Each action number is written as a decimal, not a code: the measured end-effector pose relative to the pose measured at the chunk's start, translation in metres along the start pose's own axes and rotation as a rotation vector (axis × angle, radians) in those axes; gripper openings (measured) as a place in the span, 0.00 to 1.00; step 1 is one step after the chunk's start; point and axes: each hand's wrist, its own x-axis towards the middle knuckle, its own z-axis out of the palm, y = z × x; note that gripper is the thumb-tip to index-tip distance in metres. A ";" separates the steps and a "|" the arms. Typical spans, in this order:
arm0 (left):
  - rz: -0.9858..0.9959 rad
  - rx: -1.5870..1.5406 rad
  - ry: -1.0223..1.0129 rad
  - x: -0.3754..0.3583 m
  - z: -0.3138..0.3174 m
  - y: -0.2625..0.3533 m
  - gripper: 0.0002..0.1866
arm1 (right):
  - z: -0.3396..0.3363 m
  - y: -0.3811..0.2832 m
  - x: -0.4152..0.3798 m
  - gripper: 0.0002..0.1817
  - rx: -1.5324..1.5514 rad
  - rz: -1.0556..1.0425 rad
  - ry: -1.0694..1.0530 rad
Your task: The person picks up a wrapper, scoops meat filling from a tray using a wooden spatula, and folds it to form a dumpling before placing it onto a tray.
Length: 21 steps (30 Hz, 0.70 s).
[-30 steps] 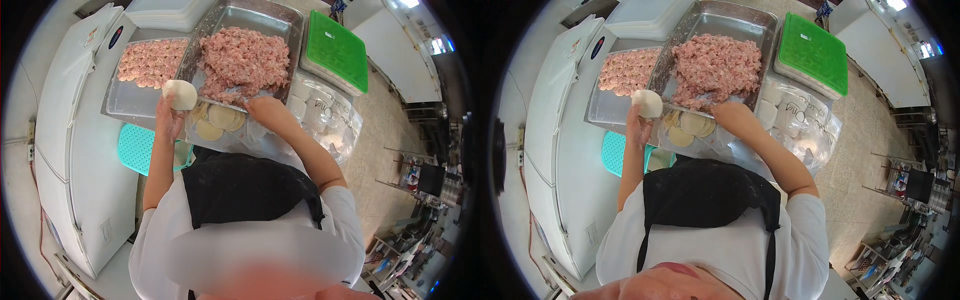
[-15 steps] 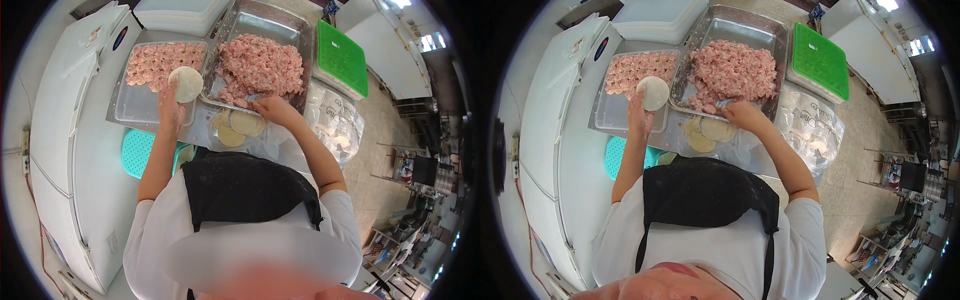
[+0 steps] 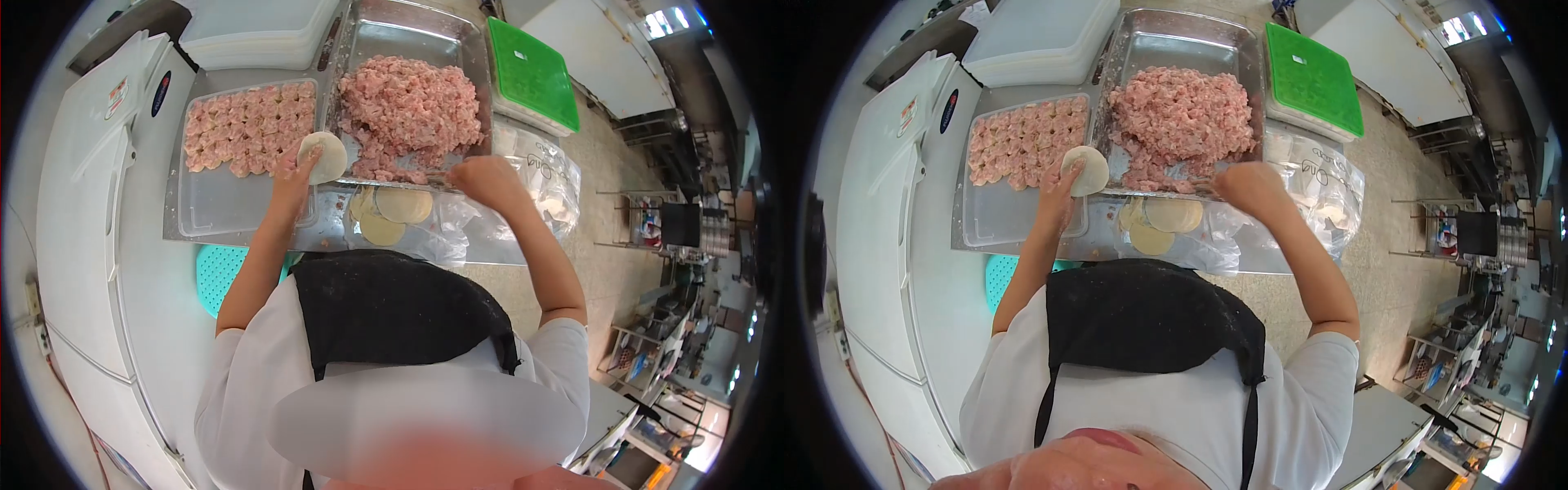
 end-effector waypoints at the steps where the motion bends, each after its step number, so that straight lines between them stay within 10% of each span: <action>1: 0.005 0.017 -0.010 0.000 -0.001 -0.002 0.15 | -0.022 0.001 -0.003 0.14 -0.005 0.044 -0.042; 21: 0.126 -0.300 0.476 -0.030 -0.002 -0.002 0.16 | 0.007 -0.034 0.053 0.14 0.380 -0.058 0.152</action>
